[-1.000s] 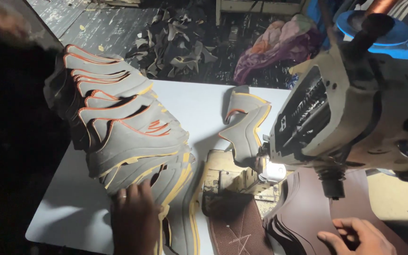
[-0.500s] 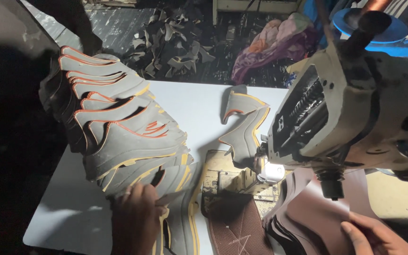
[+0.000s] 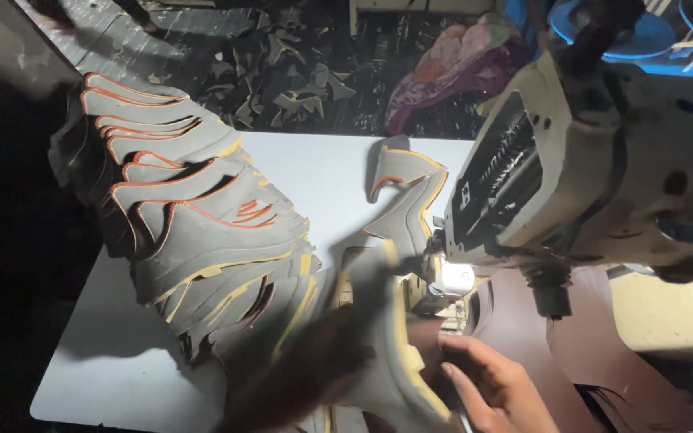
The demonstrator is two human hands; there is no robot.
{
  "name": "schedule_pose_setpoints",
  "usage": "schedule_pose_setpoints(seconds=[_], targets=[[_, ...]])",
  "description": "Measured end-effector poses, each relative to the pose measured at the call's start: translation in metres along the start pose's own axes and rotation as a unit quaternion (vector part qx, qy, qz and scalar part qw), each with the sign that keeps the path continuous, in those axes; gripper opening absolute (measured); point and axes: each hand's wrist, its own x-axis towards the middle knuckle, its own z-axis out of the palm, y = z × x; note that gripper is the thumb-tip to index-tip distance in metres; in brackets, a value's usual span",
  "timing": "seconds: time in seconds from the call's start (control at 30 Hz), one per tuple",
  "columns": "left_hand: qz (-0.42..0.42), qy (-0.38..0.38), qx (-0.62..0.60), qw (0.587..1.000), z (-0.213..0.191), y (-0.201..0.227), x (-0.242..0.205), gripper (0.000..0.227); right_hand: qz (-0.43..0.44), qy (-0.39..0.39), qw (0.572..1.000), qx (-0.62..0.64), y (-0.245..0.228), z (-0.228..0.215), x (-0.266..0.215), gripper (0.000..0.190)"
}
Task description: Stitching components of shoe uppers using an industrial sewing machine.
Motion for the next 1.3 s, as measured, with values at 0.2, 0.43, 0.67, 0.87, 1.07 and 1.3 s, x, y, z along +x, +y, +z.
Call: schedule_pose_setpoints(seconds=[0.2, 0.43, 0.67, 0.87, 1.07, 1.3], targets=[[-0.042, 0.2, -0.022, 0.979, 0.049, -0.059, 0.017, 0.03, 0.113, -0.06, 0.976, 0.174, -0.031, -0.006, -0.007, 0.028], [-0.091, 0.09, -0.2, 0.971, 0.051, -0.055, -0.015, 0.026, 0.173, -0.086, 0.98, 0.047, -0.041, -0.015, -0.04, 0.02], [-0.016, 0.168, -0.051, 0.984, 0.067, -0.059, -0.036, 0.022, 0.082, -0.013, 0.996, 0.018, -0.01, 0.0, -0.083, 0.016], [0.007, 0.234, 0.041, 0.971, 0.076, -0.022, -0.032, 0.029, -0.123, 0.017, 0.99, -0.062, 0.019, 0.019, -0.112, 0.017], [0.063, 0.188, 0.014, 0.98, 0.075, -0.031, -0.021, 0.028, -0.127, 0.093, 0.977, -0.146, 0.033, 0.028, -0.12, 0.017], [0.088, 0.205, 0.035, 0.974, 0.074, -0.032, 0.002, 0.023, -0.031, 0.109, 0.987, -0.111, 0.015, 0.036, -0.111, 0.017]])
